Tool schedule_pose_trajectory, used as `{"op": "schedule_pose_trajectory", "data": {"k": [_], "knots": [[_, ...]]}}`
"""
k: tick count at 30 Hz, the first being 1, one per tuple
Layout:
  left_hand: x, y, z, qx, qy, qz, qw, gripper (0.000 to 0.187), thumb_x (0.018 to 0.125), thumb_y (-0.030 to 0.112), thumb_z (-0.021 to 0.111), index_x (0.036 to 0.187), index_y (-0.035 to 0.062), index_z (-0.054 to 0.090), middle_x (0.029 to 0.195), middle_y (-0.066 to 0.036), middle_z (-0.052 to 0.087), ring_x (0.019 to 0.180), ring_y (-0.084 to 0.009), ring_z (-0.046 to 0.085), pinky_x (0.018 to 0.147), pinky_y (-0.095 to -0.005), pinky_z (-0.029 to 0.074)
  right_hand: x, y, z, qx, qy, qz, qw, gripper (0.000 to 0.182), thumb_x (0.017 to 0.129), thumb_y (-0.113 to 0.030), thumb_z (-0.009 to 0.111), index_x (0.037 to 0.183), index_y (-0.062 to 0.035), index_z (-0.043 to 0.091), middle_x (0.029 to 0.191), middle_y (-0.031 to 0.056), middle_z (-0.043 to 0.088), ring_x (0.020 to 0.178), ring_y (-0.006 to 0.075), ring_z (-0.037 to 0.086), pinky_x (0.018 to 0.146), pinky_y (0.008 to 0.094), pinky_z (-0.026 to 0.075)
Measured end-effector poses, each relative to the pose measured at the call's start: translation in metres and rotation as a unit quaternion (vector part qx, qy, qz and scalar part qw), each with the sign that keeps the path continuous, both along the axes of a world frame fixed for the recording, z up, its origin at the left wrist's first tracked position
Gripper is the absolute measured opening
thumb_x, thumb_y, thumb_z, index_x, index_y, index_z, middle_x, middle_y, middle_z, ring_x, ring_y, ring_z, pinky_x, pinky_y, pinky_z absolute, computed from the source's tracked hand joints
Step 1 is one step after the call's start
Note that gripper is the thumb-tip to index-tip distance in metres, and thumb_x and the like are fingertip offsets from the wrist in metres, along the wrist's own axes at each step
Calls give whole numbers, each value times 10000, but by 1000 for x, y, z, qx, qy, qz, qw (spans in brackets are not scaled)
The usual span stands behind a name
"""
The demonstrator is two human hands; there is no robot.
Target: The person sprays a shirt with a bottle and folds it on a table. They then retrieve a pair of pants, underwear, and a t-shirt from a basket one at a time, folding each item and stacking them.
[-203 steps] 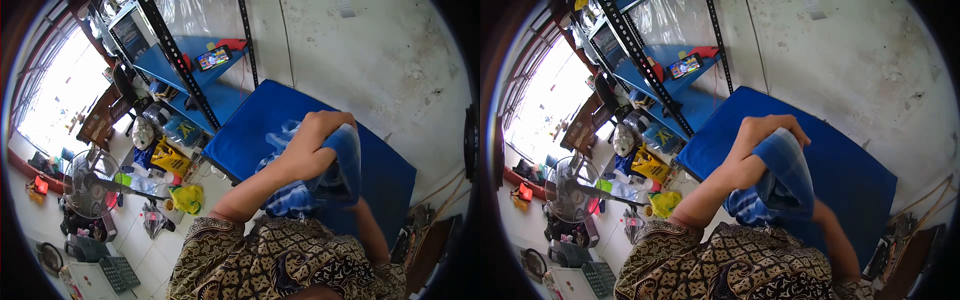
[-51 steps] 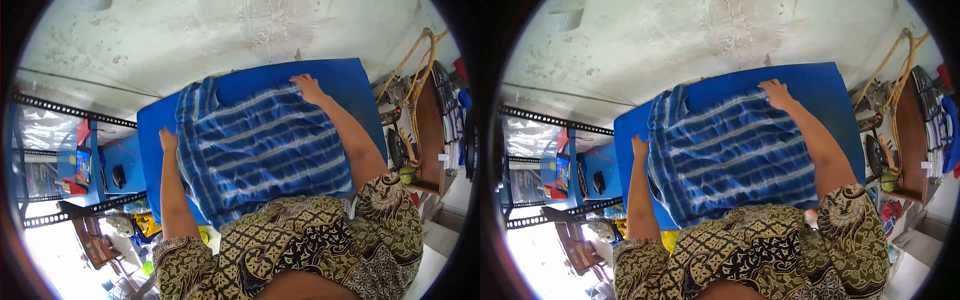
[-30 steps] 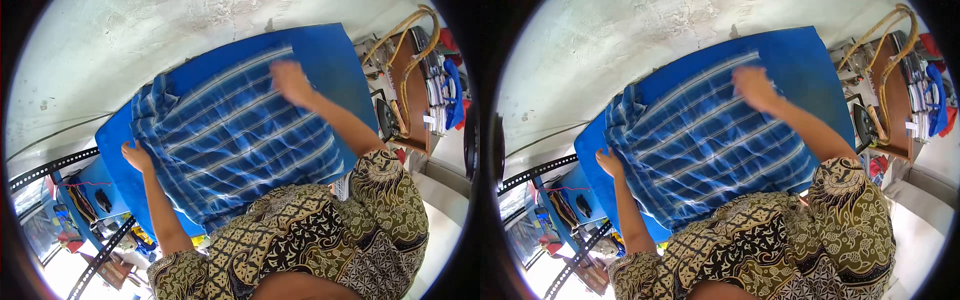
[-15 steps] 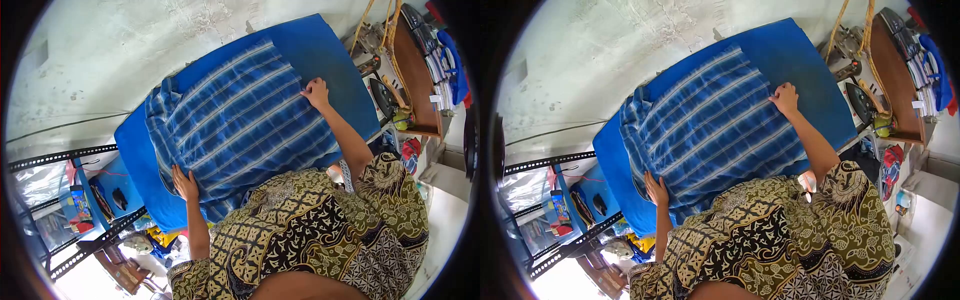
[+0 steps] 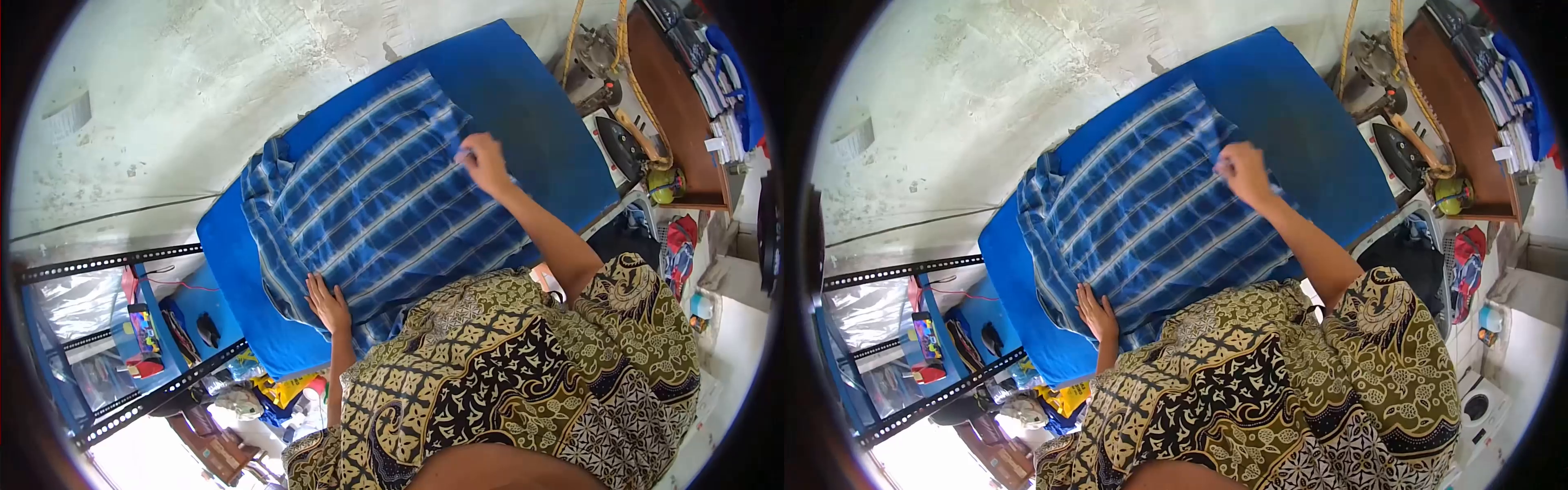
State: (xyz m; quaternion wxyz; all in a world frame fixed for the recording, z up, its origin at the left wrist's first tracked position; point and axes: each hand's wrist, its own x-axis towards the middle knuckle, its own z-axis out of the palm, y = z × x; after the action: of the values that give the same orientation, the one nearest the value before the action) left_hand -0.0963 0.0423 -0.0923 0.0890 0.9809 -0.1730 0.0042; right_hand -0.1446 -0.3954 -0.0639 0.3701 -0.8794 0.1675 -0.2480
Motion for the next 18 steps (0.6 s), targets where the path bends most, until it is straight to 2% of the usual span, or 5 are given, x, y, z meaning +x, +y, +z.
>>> {"op": "schedule_pose_trajectory", "data": {"k": [2, 4, 7, 13, 18], "knots": [[0, 1, -4, 10, -22, 2, 1000, 494, 892, 279, 404, 1328, 74, 296, 1396, -104, 264, 1298, -267, 223, 1031, -467, 165, -6, 14, -2, 146, 42, 215, 965, 105, 680, -125, 663, 694, -62, 580, 684, 54, 580, 660, 261, 547, 624, 325, 417], [0, -1, -2, 8, -24, 1, 1000, 487, 893, 286, 394, 1327, 83, 303, 1395, -94, 271, 1296, -256, 231, 1031, -462, 167, -9, 9, -9, 42, -52, 115, 991, 101, 690, -139, 664, 718, -75, 591, 688, 43, 573, 687, 235, 551, 654, 335, 418], [0, -1, 0, 13, -28, 6, 999, 487, 890, 289, 394, 1329, 97, 305, 1397, -85, 271, 1293, -253, 238, 1031, -458, 166, -11, -19, -38, -23, 182, -240, 953, 292, 675, -204, 692, 934, -127, 585, 993, 57, 530, 949, 270, 479, 730, 464, 388], [-1, -3, 2, 21, -26, 9, 999, 496, 889, 324, 390, 1321, 93, 314, 1388, -83, 290, 1285, -258, 258, 1025, -467, 174, 31, -70, -31, 5, 281, -116, 953, 500, 608, -452, 721, 1014, -189, 594, 1160, 40, 447, 1147, 268, 317, 852, 508, 283], [-1, -3, 2, 20, -25, 10, 999, 497, 884, 321, 394, 1320, 94, 318, 1389, -83, 289, 1285, -260, 258, 1023, -469, 173, 43, -93, -37, 75, 256, 110, 957, 361, 671, -352, 690, 909, -98, 596, 983, 125, 565, 944, 277, 507, 778, 454, 368]]}}
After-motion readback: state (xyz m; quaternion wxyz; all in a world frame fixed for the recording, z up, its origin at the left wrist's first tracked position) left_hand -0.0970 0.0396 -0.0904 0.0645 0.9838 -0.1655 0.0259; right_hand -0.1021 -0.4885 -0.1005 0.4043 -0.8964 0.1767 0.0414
